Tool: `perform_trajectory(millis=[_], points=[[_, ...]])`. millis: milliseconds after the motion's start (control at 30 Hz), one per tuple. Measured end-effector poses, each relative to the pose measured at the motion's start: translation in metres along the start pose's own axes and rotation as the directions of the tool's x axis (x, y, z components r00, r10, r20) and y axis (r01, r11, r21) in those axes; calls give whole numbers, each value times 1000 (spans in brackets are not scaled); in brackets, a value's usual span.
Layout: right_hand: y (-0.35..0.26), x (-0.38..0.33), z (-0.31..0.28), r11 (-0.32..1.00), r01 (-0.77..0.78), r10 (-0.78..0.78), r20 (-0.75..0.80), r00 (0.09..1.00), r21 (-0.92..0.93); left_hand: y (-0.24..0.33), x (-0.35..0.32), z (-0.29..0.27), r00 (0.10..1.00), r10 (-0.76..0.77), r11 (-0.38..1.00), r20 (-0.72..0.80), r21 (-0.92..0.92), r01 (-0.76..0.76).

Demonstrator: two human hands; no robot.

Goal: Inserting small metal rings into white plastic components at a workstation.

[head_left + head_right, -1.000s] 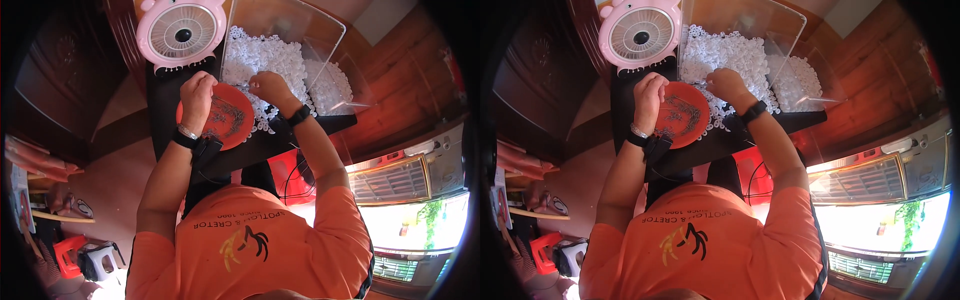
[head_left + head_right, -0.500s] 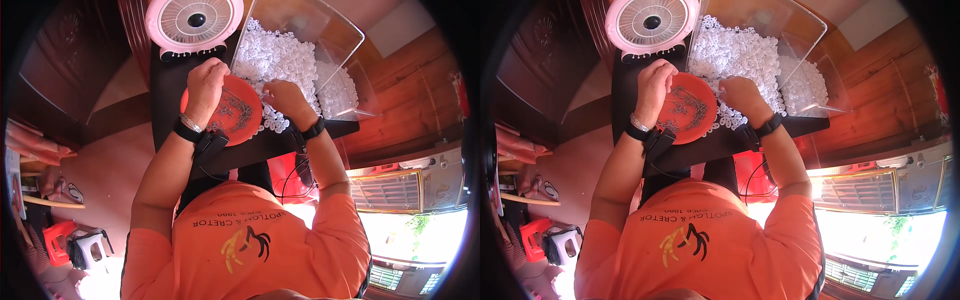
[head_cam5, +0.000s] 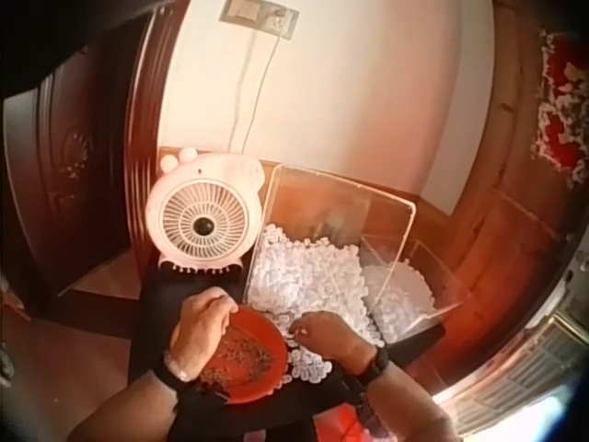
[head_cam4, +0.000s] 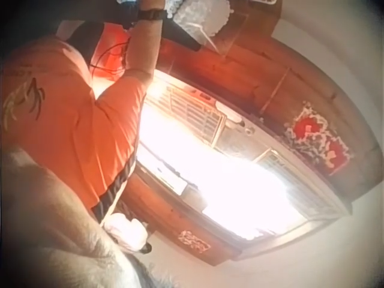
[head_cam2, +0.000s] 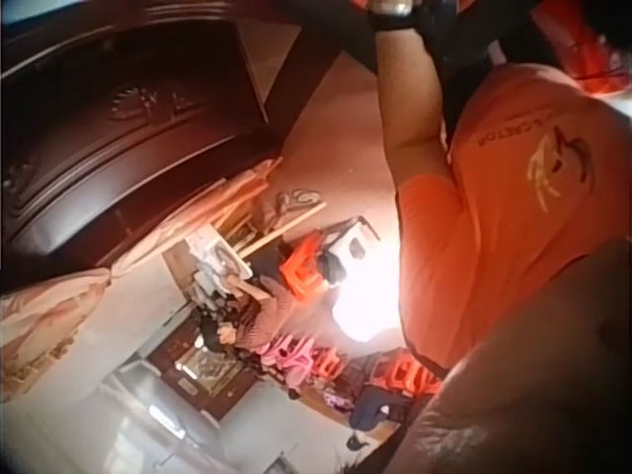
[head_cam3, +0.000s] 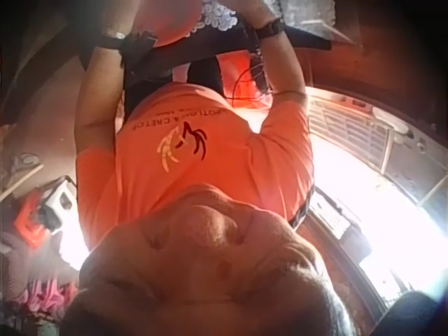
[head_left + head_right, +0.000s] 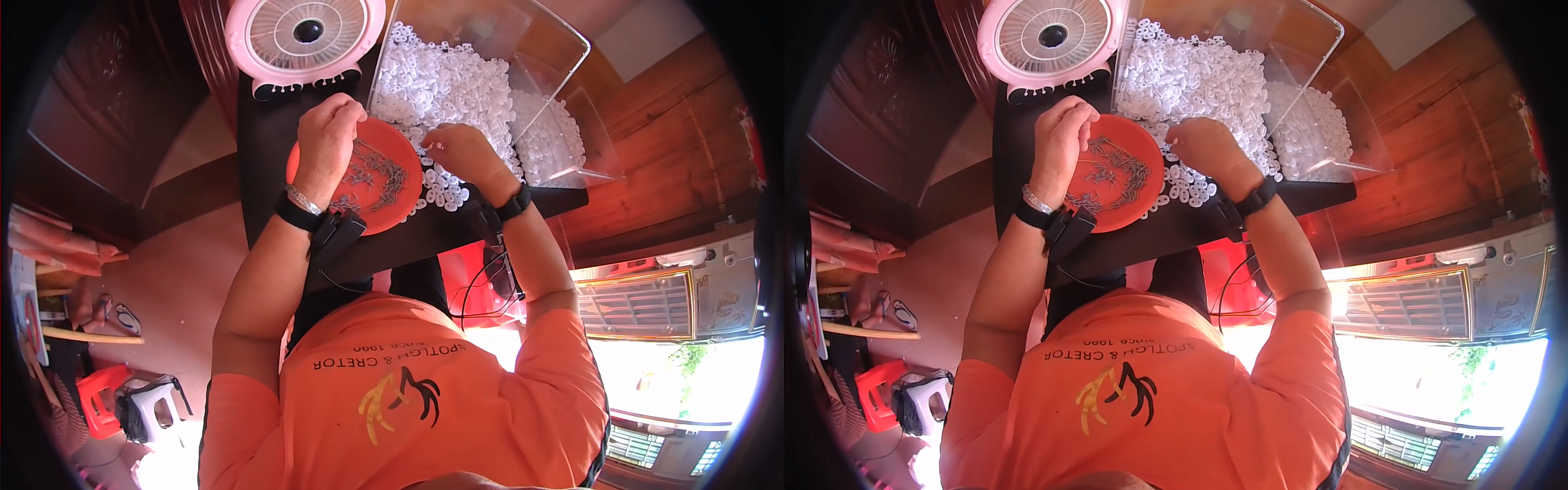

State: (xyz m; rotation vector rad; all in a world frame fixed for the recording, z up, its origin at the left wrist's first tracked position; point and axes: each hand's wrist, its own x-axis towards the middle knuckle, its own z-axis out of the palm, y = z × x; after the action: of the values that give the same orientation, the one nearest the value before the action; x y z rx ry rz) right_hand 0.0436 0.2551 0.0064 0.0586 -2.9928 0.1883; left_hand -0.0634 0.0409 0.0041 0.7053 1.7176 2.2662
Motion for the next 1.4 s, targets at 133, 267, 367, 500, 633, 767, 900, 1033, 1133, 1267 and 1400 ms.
perform_trajectory(millis=[133,267,367,500,633,767,900,1033,1133,1267,1400], points=[[-3,10,12,971,-43,40,-15,999,-237,-1,0,0,1000,10,1000,11,24,-10],[4,12,14,970,-6,10,17,1000,-242,-1,0,-1,1000,-13,1000,11,2,13],[2,9,8,995,-29,23,-54,998,-96,0,0,-1,1000,-17,1000,15,9,17],[3,11,10,978,-25,16,-44,999,-208,2,-1,1,1000,-4,1000,30,17,4],[2,14,10,968,-49,52,5,999,-247,1,-1,1,1000,4,999,28,49,-5],[5,15,1,981,-99,122,-131,984,169,2,-1,0,998,-25,997,54,77,21],[-16,22,-18,437,-198,185,128,974,878,11,-7,4,982,-95,991,163,104,79],[-40,32,-17,327,15,122,-58,991,945,4,-11,6,942,-191,977,275,-37,209],[-51,38,-8,355,178,114,-231,966,918,2,-9,5,944,-193,974,270,-61,216],[-55,37,-1,438,321,10,-362,932,840,2,-6,0,936,-228,956,270,-119,267],[-56,35,5,438,296,50,-352,935,849,6,-7,3,943,-233,969,238,-25,246]])
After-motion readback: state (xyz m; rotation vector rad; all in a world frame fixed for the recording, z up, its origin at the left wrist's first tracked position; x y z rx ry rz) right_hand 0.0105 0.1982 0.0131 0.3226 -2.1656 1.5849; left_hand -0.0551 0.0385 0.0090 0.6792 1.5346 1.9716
